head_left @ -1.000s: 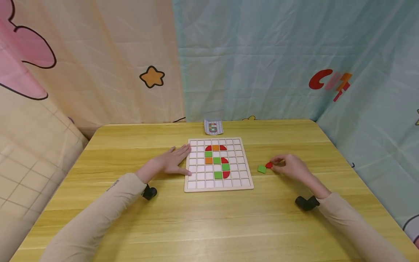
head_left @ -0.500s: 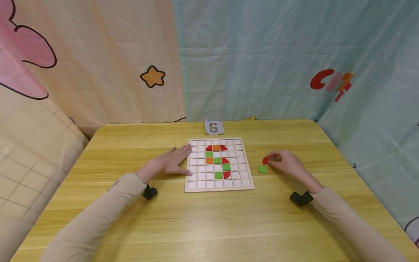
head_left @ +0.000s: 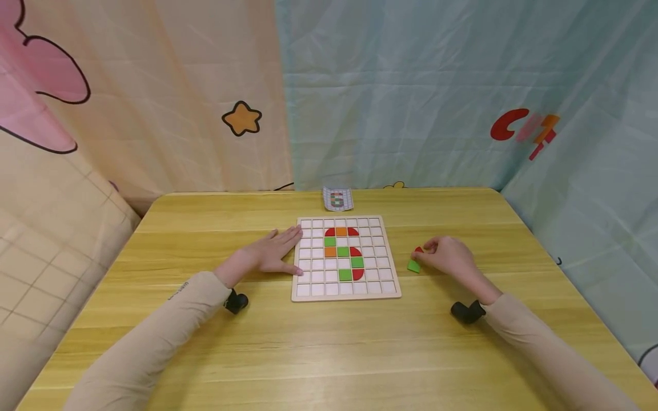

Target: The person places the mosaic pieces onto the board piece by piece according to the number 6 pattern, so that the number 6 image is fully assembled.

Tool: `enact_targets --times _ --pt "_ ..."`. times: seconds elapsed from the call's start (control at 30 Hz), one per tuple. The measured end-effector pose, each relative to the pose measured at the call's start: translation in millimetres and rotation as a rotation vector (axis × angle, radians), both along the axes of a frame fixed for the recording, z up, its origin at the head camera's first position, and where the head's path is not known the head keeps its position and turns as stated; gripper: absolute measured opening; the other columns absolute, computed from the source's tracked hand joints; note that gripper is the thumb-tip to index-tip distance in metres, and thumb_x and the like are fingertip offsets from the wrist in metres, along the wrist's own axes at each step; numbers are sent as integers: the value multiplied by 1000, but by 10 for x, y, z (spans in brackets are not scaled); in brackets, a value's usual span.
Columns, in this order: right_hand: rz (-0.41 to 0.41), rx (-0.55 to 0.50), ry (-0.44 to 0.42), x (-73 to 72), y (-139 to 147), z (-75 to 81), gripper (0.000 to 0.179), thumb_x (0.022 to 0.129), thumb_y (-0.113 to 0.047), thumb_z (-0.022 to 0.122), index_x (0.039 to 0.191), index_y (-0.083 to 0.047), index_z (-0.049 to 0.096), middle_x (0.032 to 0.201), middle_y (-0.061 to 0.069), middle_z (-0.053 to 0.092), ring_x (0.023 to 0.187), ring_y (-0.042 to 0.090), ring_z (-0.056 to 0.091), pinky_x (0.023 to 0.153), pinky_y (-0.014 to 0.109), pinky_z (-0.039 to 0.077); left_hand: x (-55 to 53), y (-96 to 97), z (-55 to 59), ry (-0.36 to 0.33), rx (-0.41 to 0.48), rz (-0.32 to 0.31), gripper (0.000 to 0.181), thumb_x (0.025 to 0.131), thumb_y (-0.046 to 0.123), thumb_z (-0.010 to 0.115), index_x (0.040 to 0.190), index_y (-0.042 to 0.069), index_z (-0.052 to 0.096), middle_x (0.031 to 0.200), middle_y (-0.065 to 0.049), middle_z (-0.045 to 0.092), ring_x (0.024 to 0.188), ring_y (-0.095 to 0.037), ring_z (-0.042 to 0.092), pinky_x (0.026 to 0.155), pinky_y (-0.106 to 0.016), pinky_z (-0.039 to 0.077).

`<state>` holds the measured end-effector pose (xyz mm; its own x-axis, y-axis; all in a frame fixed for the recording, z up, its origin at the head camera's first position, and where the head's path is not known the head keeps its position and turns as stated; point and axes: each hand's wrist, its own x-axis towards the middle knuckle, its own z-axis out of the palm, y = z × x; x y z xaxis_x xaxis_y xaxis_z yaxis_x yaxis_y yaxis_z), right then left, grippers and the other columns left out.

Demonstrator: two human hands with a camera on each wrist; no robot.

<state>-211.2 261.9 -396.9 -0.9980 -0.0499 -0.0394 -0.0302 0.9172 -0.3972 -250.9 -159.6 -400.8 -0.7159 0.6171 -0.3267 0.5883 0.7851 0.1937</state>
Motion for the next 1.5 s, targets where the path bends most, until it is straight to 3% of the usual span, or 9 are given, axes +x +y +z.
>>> enact_targets --times 0.47,0.8,1.2,1.5 --pt "26 -32 30 -40 -4 -22 37 80 -33 76 95 1 73 85 12 73 71 20 63 60 26 45 -13 42 26 7 -12 -14 105 87 70 47 154 5 1 163 -12 -6 151 -28 -2 120 -55 4" --pt "75 -69 -4 -52 22 -46 32 82 -26 73 102 0 72 90 12 73 78 21 65 66 31 49 -47 64 21 8 -37 -15 105 87 71 46 155 6 0 162 -10 -9 151 -27 -4 121 -53 3" --pt "87 -114 -5 -45 -43 -13 35 83 -30 72 106 -5 71 97 12 72 84 24 67 64 29 48 -1 49 62 5 -39 -7 104 88 69 47 154 5 0 162 -11 -8 151 -28 -4 121 -53 3" --pt "102 -135 37 -6 -197 36 32 81 -33 74 103 -10 74 97 8 74 70 13 64 58 25 45 11 42 47 6 -27 -6 104 88 69 47 154 5 0 162 -11 -8 151 -28 -4 121 -53 3"
